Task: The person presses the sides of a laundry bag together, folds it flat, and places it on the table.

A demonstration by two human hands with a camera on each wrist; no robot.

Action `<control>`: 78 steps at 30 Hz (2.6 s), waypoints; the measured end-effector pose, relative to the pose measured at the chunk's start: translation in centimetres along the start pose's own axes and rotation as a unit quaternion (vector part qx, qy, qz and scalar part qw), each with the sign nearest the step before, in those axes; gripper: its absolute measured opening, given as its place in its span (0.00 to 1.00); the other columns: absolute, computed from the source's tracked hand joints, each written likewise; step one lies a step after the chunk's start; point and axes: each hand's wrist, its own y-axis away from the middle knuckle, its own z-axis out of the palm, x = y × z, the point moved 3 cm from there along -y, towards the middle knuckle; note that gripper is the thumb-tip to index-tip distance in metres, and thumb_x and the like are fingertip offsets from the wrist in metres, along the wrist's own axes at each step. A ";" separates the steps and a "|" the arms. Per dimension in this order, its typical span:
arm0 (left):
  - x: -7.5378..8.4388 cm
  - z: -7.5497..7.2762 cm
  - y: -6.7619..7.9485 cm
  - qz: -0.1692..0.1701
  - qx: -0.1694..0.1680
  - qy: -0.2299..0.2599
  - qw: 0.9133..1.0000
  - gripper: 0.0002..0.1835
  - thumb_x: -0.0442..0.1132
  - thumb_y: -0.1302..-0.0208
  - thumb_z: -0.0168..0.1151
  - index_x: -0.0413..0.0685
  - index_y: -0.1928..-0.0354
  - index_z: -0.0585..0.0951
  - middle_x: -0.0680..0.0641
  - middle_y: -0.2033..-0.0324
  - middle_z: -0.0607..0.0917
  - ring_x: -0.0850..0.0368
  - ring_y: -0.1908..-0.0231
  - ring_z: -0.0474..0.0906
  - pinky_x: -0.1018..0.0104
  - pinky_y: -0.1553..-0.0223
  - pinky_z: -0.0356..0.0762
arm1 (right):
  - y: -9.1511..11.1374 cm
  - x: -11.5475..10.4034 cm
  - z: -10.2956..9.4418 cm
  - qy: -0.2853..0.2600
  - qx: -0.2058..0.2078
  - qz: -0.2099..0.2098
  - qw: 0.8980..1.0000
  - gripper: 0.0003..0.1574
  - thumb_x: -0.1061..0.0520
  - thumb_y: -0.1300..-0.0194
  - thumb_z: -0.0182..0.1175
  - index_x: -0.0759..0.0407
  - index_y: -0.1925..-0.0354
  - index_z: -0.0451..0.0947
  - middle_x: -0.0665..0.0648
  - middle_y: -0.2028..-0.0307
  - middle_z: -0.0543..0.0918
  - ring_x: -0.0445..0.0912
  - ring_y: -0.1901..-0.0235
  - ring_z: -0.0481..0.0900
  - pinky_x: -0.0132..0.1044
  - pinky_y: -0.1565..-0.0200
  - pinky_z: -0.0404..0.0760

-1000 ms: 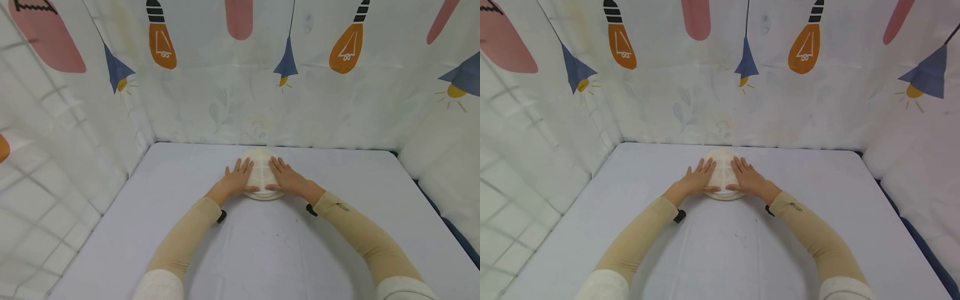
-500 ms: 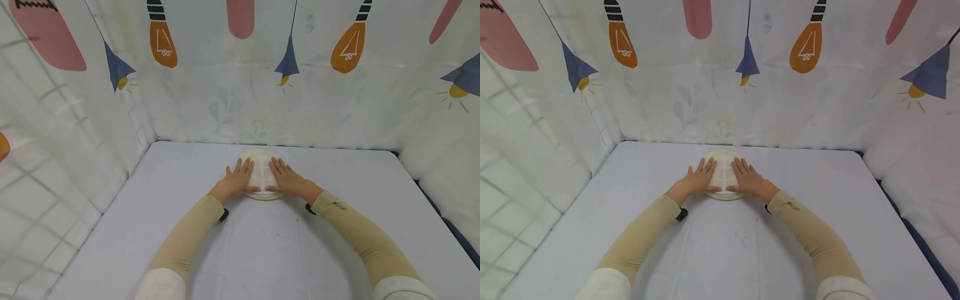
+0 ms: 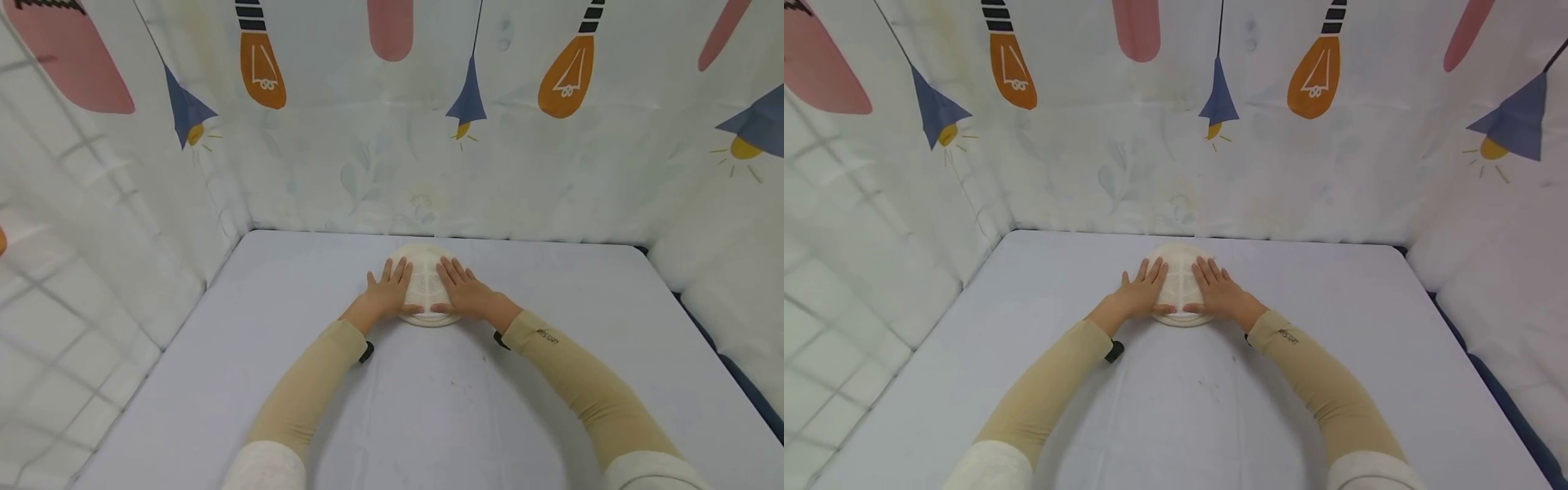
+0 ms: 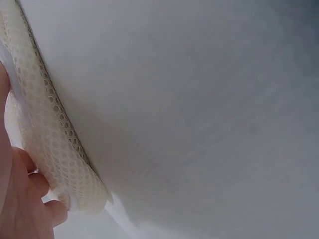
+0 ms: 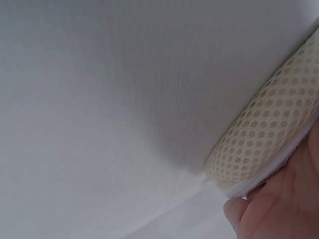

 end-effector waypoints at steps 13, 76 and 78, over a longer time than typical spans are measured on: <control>0.2 -0.1 -0.1 -0.008 -0.007 -0.001 1.000 0.57 0.70 0.29 0.52 0.42 0.18 0.37 0.42 0.19 0.33 0.38 0.22 0.27 0.28 0.29 0.41 | 0.2 -0.3 -0.6 -0.007 -0.008 0.000 1.000 0.59 0.36 0.22 0.52 0.74 0.21 0.35 0.73 0.21 0.34 0.67 0.22 0.33 0.62 0.26 0.45; -0.8 0.0 -1.1 0.004 -0.009 -0.010 1.000 0.62 0.73 0.35 0.58 0.43 0.18 0.37 0.41 0.19 0.35 0.38 0.21 0.29 0.29 0.29 0.42 | -2.4 2.1 -0.3 -0.028 -0.032 -0.016 0.999 0.74 0.27 0.32 0.60 0.65 0.19 0.27 0.65 0.19 0.31 0.61 0.21 0.29 0.63 0.26 0.43; -0.7 -0.3 -1.0 0.003 -0.008 -0.015 1.000 0.62 0.73 0.34 0.57 0.43 0.18 0.37 0.41 0.19 0.35 0.38 0.21 0.29 0.29 0.29 0.42 | -2.2 2.0 -0.4 -0.031 -0.025 -0.018 0.999 0.73 0.28 0.31 0.60 0.65 0.19 0.27 0.65 0.19 0.30 0.61 0.21 0.28 0.63 0.26 0.42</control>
